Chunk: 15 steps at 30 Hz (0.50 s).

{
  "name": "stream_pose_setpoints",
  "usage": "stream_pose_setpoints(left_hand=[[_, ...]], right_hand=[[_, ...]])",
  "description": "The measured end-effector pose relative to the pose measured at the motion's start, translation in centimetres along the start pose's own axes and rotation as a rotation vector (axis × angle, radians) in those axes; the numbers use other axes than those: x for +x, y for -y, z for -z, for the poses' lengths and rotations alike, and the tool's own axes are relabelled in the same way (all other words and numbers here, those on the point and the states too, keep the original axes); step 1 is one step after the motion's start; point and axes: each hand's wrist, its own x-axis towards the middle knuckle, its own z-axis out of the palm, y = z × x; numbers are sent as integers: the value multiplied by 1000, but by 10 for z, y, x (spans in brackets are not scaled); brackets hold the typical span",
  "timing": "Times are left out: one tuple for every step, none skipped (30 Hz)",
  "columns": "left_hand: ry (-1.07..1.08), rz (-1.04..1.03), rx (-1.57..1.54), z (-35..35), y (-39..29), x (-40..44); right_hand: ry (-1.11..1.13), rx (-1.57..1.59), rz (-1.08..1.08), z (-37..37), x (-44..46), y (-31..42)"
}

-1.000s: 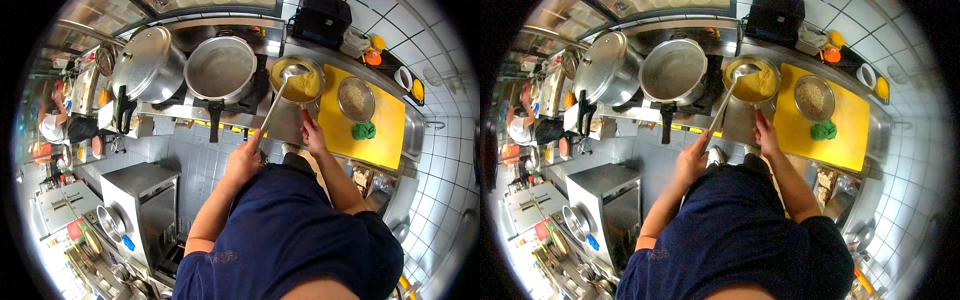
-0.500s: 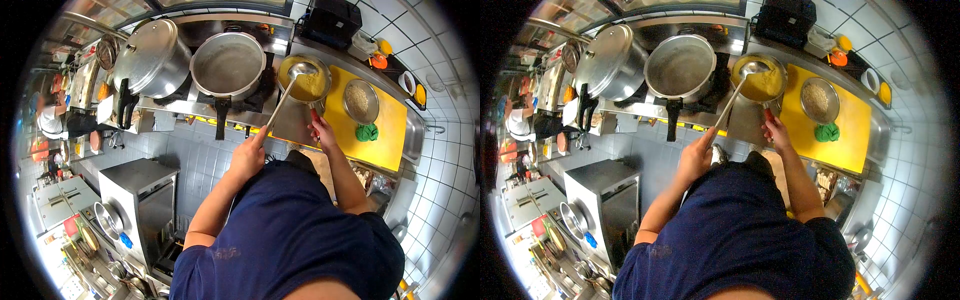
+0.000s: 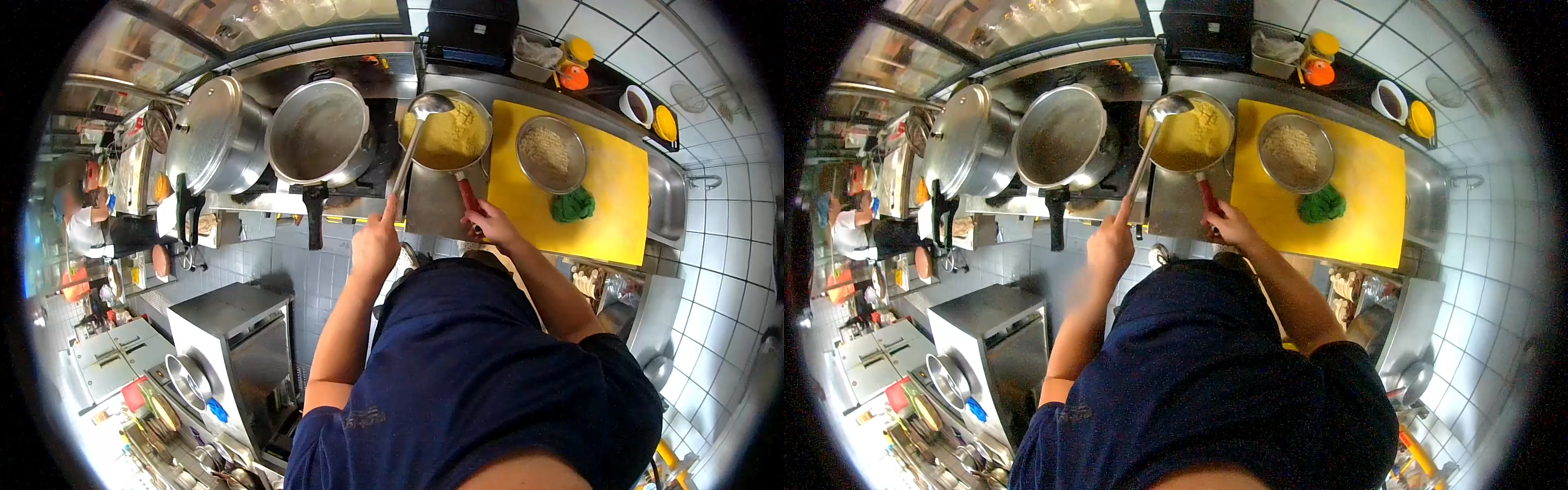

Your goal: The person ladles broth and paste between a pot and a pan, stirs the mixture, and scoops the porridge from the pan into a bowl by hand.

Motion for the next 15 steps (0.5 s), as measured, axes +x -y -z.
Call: stream_pose_setpoints(left_hand=[[4,1,22,-5,-1,5],[8,0,45,-10,-1,8],[40,4,74,-12,-4,11],[52,22,71,-14,-8,13],[65,41,68,-17,-13,12],[78,60,65,-19,-18,11],[105,77,20,-19,-23,10],[109,71,-50,-19,-24,9],[112,67,-121,-21,-25,7],[114,63,-193,-24,-25,6],[80,54,-277,-34,-17,5],[159,169,-481,-25,-23,4],[237,286,-687,-6,-33,3],[315,404,-893,6,-40,2],[339,446,-1006,10,-41,1]], right_hand=[[9,8,17,0,1,-2],[17,17,34,0,2,-3],[10,-10,57,2,5,-9],[3,-37,81,4,9,-14],[-5,-64,103,5,13,-20],[-8,-56,99,5,11,-16],[-12,-48,95,5,9,-13],[-17,-40,90,5,7,-10],[-20,-59,93,6,9,-12],[-23,-80,97,7,11,-14],[-26,-102,102,7,13,-16],[-17,-64,101,6,14,-17],[-8,-30,101,6,13,-18],[2,3,102,6,13,-18],[11,18,79,6,12,-17]])
